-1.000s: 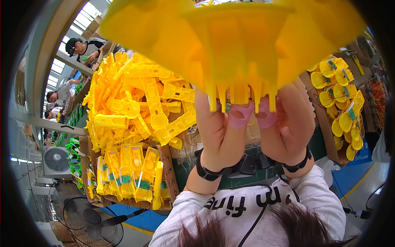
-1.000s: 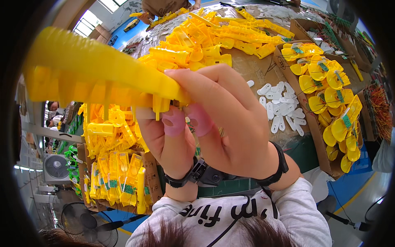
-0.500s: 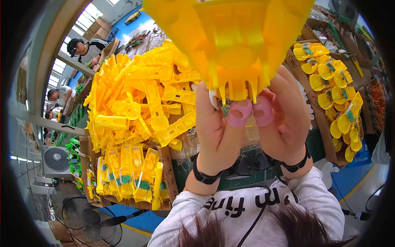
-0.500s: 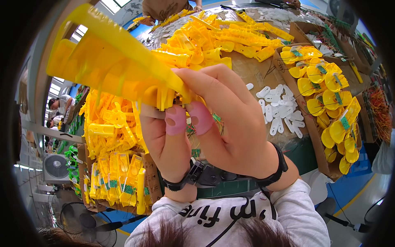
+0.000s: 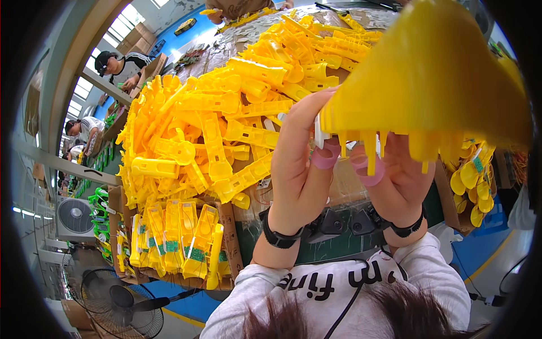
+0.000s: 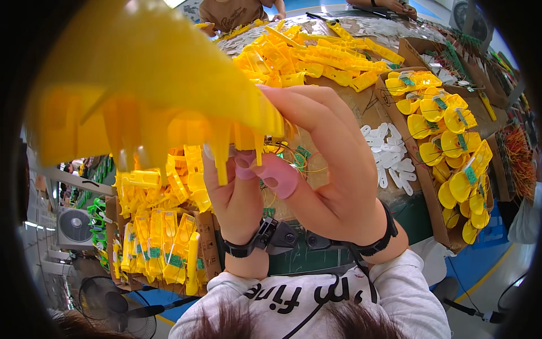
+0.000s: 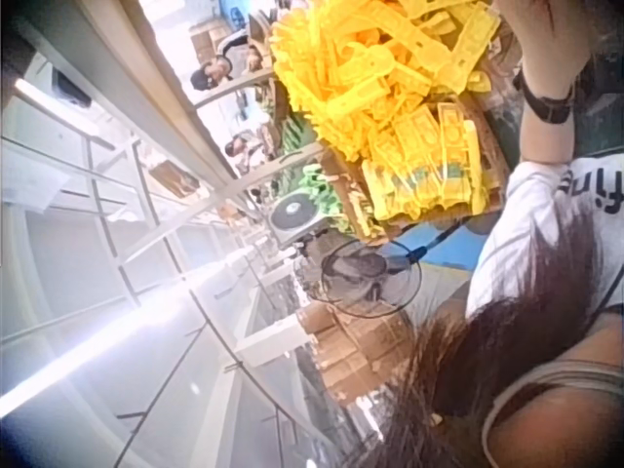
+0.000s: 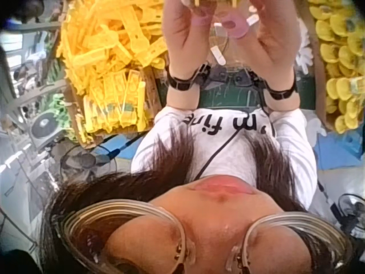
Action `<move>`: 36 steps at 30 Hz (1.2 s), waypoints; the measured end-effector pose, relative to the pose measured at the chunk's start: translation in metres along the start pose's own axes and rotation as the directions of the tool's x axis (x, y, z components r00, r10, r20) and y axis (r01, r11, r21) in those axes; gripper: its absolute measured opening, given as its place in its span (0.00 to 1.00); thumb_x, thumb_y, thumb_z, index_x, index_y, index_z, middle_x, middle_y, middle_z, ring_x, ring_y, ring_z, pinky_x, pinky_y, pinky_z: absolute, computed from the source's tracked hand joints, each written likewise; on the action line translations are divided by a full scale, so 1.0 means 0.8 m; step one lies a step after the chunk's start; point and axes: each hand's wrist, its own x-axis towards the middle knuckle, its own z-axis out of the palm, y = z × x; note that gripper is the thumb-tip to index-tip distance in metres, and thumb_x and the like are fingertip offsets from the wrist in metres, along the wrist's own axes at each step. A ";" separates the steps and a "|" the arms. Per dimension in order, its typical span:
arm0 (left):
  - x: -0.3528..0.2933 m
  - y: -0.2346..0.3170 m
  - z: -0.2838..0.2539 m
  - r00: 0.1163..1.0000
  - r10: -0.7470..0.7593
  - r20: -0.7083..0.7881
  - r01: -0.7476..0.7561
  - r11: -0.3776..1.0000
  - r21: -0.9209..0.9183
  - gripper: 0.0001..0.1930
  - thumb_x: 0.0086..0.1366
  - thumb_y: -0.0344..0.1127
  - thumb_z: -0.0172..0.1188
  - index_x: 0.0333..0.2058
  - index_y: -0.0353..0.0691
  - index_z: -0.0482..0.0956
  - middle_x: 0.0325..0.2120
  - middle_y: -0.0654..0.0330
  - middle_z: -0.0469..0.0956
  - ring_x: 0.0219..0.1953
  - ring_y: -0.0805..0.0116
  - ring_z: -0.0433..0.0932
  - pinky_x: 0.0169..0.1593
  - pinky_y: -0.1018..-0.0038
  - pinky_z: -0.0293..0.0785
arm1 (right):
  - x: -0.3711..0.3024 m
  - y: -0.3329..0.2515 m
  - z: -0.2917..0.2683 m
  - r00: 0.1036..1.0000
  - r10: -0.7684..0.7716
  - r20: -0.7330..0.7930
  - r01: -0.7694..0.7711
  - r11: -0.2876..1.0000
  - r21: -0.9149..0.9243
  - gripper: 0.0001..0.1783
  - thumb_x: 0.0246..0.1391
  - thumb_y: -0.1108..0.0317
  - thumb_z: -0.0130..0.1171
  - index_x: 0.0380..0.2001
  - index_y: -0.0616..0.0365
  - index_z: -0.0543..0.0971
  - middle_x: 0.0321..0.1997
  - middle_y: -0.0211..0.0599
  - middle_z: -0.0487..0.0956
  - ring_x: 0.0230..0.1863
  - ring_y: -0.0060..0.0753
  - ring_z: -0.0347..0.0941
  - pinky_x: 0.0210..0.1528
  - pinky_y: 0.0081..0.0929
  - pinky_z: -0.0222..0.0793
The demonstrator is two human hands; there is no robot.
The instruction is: Manually assemble circuit boards and white plastic parts into yellow plastic housings.
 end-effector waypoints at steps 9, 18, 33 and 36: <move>-0.003 0.003 0.006 0.995 -0.102 0.006 0.102 0.995 -0.003 0.18 0.60 0.33 0.47 0.48 0.32 0.65 0.44 0.52 0.67 0.46 0.61 0.66 0.50 0.71 0.60 | 0.006 0.014 0.004 0.978 -0.166 -0.125 0.138 0.968 -0.208 0.18 0.44 0.72 0.56 0.40 0.63 0.69 0.39 0.41 0.71 0.42 0.38 0.68 0.43 0.26 0.64; 0.007 -0.004 0.002 0.989 0.149 -0.024 -0.146 0.984 0.105 0.16 0.56 0.32 0.53 0.43 0.32 0.71 0.36 0.55 0.69 0.38 0.65 0.67 0.44 0.75 0.63 | 0.000 0.008 0.013 0.982 0.016 -0.189 -0.007 0.999 0.044 0.20 0.45 0.70 0.58 0.42 0.63 0.67 0.41 0.35 0.70 0.41 0.26 0.71 0.42 0.26 0.69; 0.008 -0.007 0.000 0.992 0.110 -0.059 -0.094 0.969 0.227 0.16 0.54 0.32 0.58 0.42 0.32 0.72 0.31 0.58 0.71 0.32 0.71 0.68 0.38 0.78 0.65 | 0.010 0.007 0.008 0.928 0.364 -0.076 -0.295 0.846 0.444 0.23 0.47 0.69 0.57 0.46 0.63 0.63 0.45 0.34 0.70 0.45 0.24 0.69 0.44 0.22 0.67; 0.003 0.009 0.000 0.985 -0.054 -0.162 0.062 0.997 0.048 0.16 0.53 0.32 0.60 0.40 0.32 0.71 0.33 0.59 0.71 0.33 0.74 0.69 0.39 0.80 0.66 | 0.014 0.006 -0.001 0.916 0.395 0.072 -0.351 0.703 0.618 0.31 0.45 0.67 0.60 0.51 0.64 0.60 0.49 0.37 0.68 0.50 0.28 0.66 0.50 0.24 0.63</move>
